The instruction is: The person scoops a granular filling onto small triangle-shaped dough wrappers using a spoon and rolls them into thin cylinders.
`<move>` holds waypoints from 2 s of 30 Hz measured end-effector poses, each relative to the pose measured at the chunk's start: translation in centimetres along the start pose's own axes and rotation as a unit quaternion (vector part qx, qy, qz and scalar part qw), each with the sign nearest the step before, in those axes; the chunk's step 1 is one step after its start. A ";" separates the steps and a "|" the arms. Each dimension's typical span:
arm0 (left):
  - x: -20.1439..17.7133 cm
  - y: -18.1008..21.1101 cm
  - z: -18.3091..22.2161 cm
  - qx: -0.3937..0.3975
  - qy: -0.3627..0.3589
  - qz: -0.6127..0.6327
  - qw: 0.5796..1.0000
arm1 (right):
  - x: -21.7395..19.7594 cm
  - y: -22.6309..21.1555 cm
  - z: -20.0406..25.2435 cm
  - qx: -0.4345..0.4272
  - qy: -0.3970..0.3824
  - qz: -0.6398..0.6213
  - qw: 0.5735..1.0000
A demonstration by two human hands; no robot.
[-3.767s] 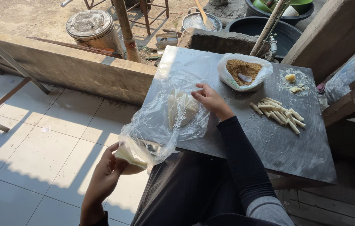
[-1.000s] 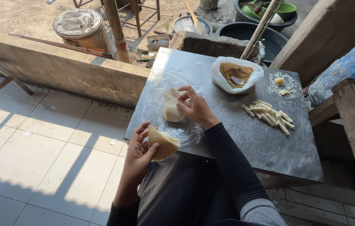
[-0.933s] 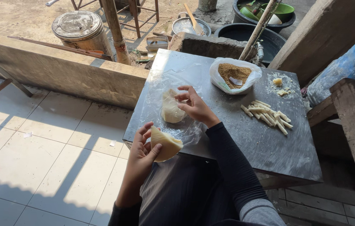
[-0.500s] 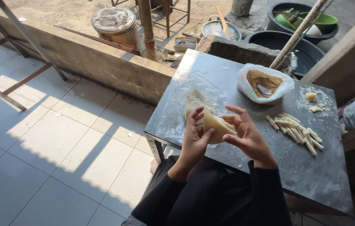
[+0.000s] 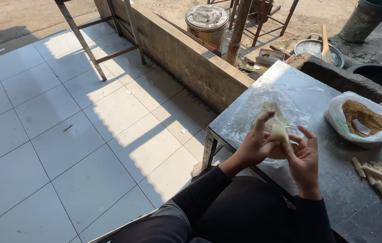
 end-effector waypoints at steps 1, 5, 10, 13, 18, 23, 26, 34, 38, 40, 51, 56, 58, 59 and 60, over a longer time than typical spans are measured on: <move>-0.1 -0.5 0.1 -0.012 -0.003 -0.001 1.000 | 0.0 0.7 0.1 0.024 0.002 -0.020 1.000; -0.2 -5.2 -0.6 -0.107 -0.027 0.118 0.987 | 0.4 0.6 0.2 0.002 -0.024 -0.014 1.000; 0.0 -9.0 -0.7 -0.205 -0.079 0.255 0.941 | 1.4 -2.3 0.1 -0.035 -0.067 0.031 0.997; -0.7 -6.5 0.2 -0.167 -0.125 0.300 0.931 | 2.2 -6.3 -0.3 -0.148 -0.095 0.214 0.961; -1.6 -2.5 1.6 -0.120 -0.119 0.324 0.931 | 3.2 -11.4 0.6 -0.238 -0.122 0.327 0.906; -1.1 0.0 3.0 -0.091 -0.159 0.250 0.951 | 4.3 -14.8 0.8 -0.321 -0.134 0.422 0.837; -2.1 1.9 2.8 -0.003 -0.125 0.189 0.974 | 4.9 -16.1 0.9 -0.354 -0.120 0.437 0.818; -1.6 4.6 4.9 0.177 -0.046 -0.035 0.983 | 5.5 -19.1 3.9 -0.483 -0.054 0.456 0.746; -0.8 5.1 5.4 0.207 -0.003 -0.038 0.978 | 5.2 -21.2 7.1 -0.572 0.027 0.474 0.669; -0.2 4.5 5.5 0.153 -0.003 0.004 0.988 | 5.8 -21.7 8.1 -0.607 0.045 0.490 0.624; -2.3 -6.6 5.4 -0.261 -0.010 0.367 0.893 | 2.4 -17.0 1.0 -0.287 0.105 0.654 0.692; -1.3 -4.9 5.6 -0.251 -0.079 0.327 0.908 | 4.5 -15.3 1.0 -0.265 0.115 0.525 0.801; -0.4 -3.9 5.5 -0.232 -0.099 0.348 0.903 | 7.8 -15.4 1.6 -0.302 0.055 0.547 0.779; -0.5 -3.6 5.0 -0.223 -0.093 0.382 0.892 | 9.1 -15.4 1.9 -0.322 0.017 0.542 0.776; -0.7 -3.5 4.8 -0.217 -0.087 0.414 0.880 | 10.4 -15.4 2.4 -0.340 -0.021 0.535 0.773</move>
Point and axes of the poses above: each hand's wrist, its own z-axis away from the middle knuckle, its own x-axis out of the palm, y = z × x, the point moved 9 cm from there along -z, towards the middle knuckle, and after that the axes turned 14 degrees about -x, right-handed, at the moved point
